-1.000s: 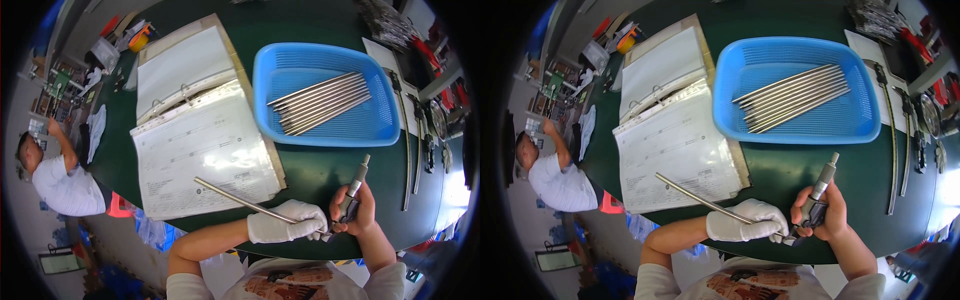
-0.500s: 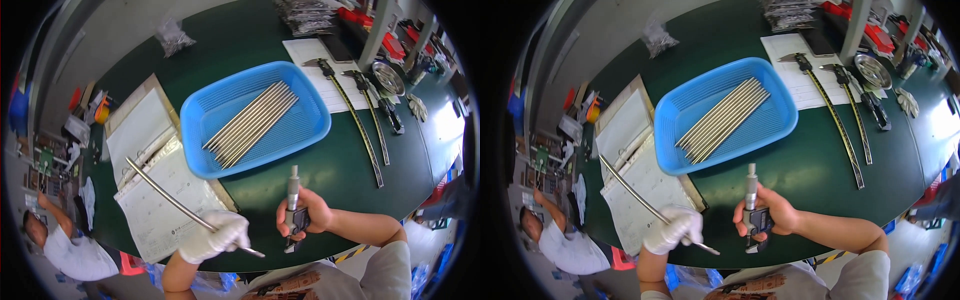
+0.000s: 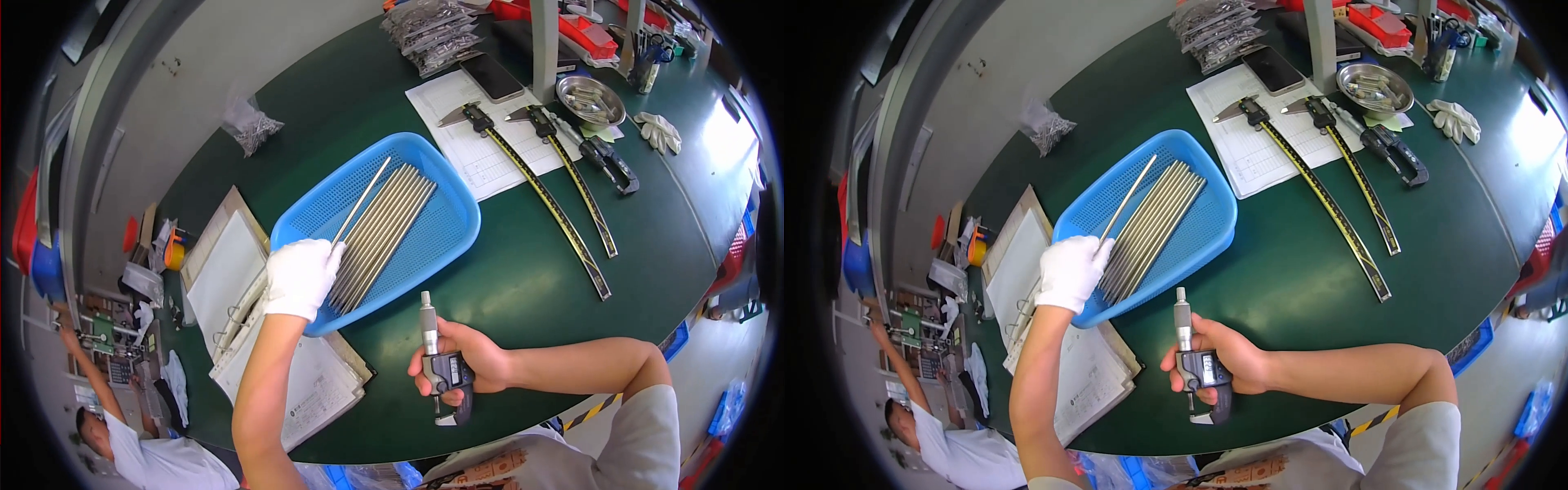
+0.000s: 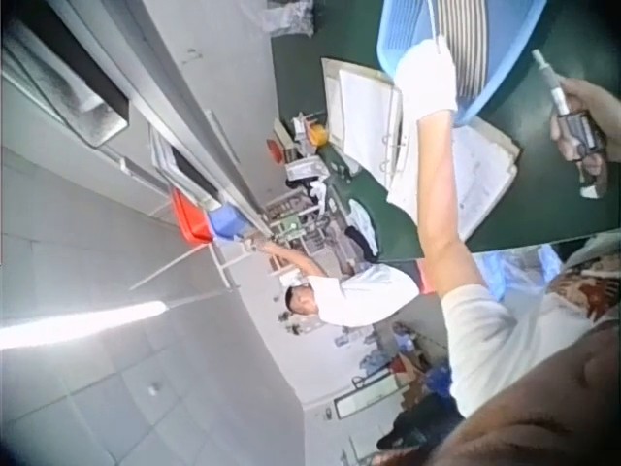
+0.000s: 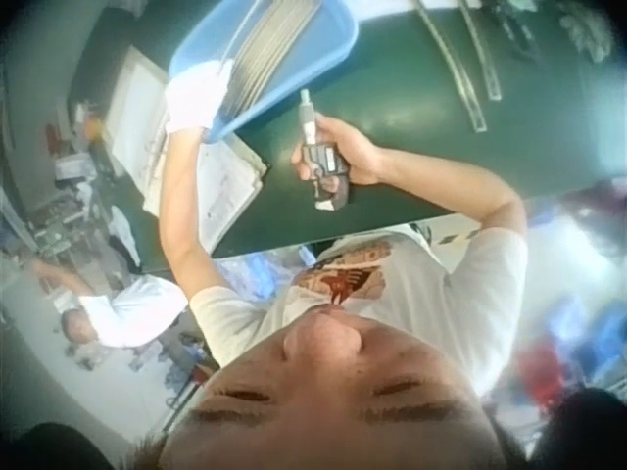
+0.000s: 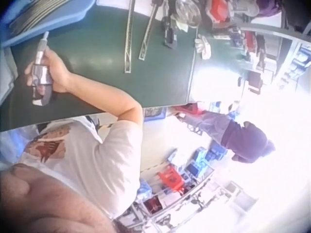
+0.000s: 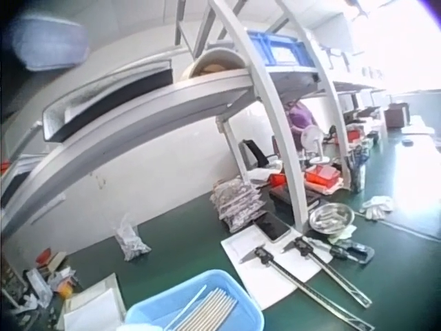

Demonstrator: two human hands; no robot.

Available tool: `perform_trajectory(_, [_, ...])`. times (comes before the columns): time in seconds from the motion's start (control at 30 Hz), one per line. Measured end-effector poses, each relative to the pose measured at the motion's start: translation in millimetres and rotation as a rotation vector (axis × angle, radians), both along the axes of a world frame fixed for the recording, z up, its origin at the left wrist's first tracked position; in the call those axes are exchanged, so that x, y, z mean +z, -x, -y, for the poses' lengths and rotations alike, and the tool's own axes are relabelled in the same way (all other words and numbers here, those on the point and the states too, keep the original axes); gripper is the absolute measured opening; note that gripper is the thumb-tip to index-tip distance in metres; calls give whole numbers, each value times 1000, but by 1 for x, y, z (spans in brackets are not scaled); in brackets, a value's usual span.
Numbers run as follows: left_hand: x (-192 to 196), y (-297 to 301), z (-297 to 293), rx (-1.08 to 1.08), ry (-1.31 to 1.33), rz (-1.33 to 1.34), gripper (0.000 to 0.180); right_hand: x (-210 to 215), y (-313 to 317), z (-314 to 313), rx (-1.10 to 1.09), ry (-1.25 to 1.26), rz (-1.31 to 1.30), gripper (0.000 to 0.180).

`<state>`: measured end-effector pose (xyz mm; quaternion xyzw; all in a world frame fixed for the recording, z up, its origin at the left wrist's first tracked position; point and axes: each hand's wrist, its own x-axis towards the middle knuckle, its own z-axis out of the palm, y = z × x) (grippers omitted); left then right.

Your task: Measuring the diameter or length of thin metal rods using a digital micrometer at a factory quality control station.

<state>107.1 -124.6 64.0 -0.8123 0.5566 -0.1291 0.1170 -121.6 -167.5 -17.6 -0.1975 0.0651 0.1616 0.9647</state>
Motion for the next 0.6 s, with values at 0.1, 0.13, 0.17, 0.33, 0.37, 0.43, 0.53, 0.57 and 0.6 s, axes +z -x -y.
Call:
perform_trajectory(0.1, [-12, -8, 14, -14, -34, 17, 38, 2, -1, 0, -17, -57, -33, 68])
perform_trajectory(0.13, [-16, -11, 17, -4, -54, 11, 40, 2, -1, 0, -10, -63, -31, 67])
perform_trajectory(0.17, [-19, -15, 20, 7, -75, 5, 41, 1, -1, -1, -16, -63, -34, 67])
perform_trajectory(0.33, [-31, -29, 25, -10, -118, 17, 43, 0, -2, 1, 9, -41, 5, 66])
perform_trajectory(0.37, [-34, -31, 25, -14, -123, 9, 44, 0, -2, 2, 1, -44, -6, 66])
perform_trajectory(0.43, [-38, -34, 24, -21, -116, 6, 44, 0, -1, 2, 6, -50, -5, 66])
perform_trajectory(0.53, [-40, -34, 22, -27, -98, 2, 45, 1, -2, 1, 9, -51, -11, 65])
perform_trajectory(0.57, [-41, -34, 20, -25, -89, 2, 45, 1, -2, 0, 7, -46, -19, 65])
perform_trajectory(0.6, [-40, -34, 19, -24, -89, 1, 45, 2, -3, -1, 8, -47, -20, 65])
